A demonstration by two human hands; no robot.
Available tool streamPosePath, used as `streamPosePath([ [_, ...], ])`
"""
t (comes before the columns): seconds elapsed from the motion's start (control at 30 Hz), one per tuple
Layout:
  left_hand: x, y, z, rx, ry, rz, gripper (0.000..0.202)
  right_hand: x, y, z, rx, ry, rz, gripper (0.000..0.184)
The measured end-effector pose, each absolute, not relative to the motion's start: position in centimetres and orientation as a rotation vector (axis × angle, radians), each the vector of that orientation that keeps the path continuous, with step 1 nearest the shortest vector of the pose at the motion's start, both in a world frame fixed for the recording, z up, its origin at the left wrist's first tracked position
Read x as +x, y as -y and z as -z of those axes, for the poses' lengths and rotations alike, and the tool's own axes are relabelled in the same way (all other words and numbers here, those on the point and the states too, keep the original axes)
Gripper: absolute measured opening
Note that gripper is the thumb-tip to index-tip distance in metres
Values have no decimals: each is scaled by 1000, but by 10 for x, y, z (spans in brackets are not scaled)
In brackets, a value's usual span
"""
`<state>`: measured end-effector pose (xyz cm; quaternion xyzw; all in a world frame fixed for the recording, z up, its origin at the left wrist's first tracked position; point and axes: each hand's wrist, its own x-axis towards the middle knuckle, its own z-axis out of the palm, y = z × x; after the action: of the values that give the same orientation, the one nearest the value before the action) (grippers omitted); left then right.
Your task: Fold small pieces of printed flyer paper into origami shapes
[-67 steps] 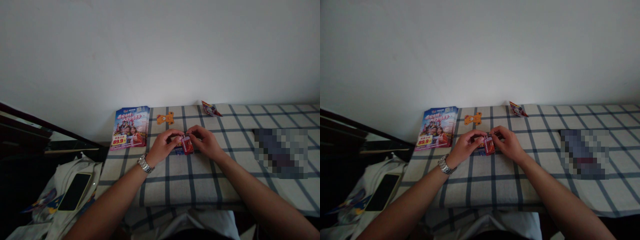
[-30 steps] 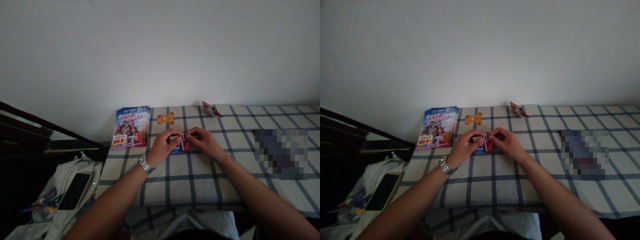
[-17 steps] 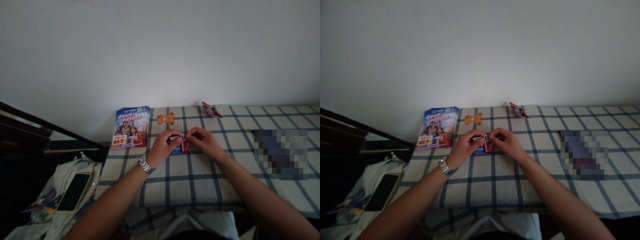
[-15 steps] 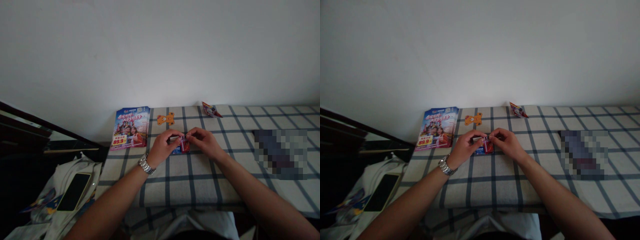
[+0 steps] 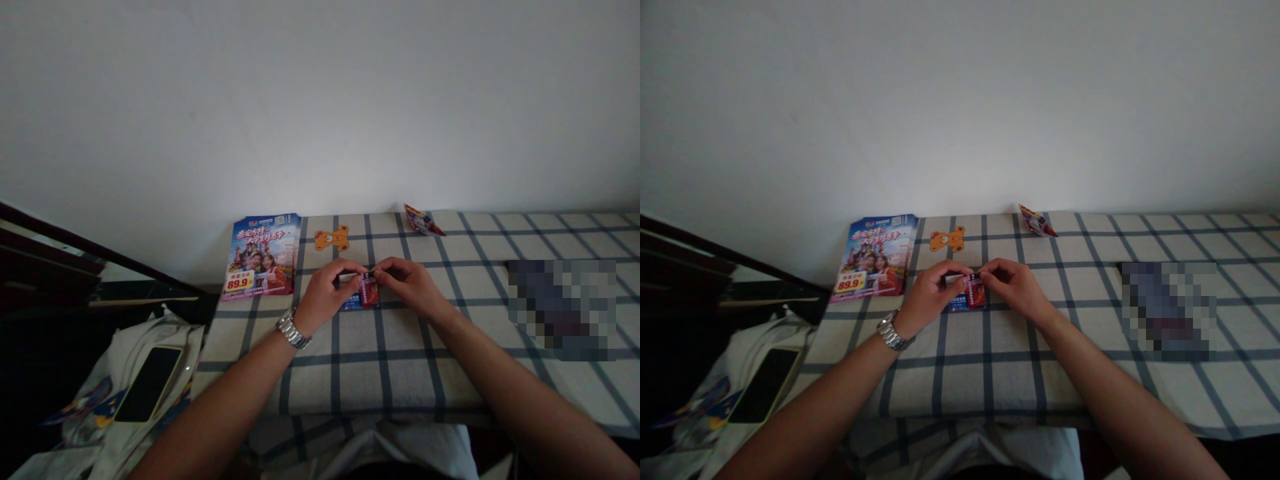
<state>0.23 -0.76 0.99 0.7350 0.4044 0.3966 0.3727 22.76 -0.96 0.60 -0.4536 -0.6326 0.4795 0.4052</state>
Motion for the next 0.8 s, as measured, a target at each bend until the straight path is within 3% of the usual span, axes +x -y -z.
streamPosePath([
  [0.8, 2, 6, -10, 1735, -1055, -1092, 30, 225, 10, -9, -1174, 1574, -1092, 31],
])
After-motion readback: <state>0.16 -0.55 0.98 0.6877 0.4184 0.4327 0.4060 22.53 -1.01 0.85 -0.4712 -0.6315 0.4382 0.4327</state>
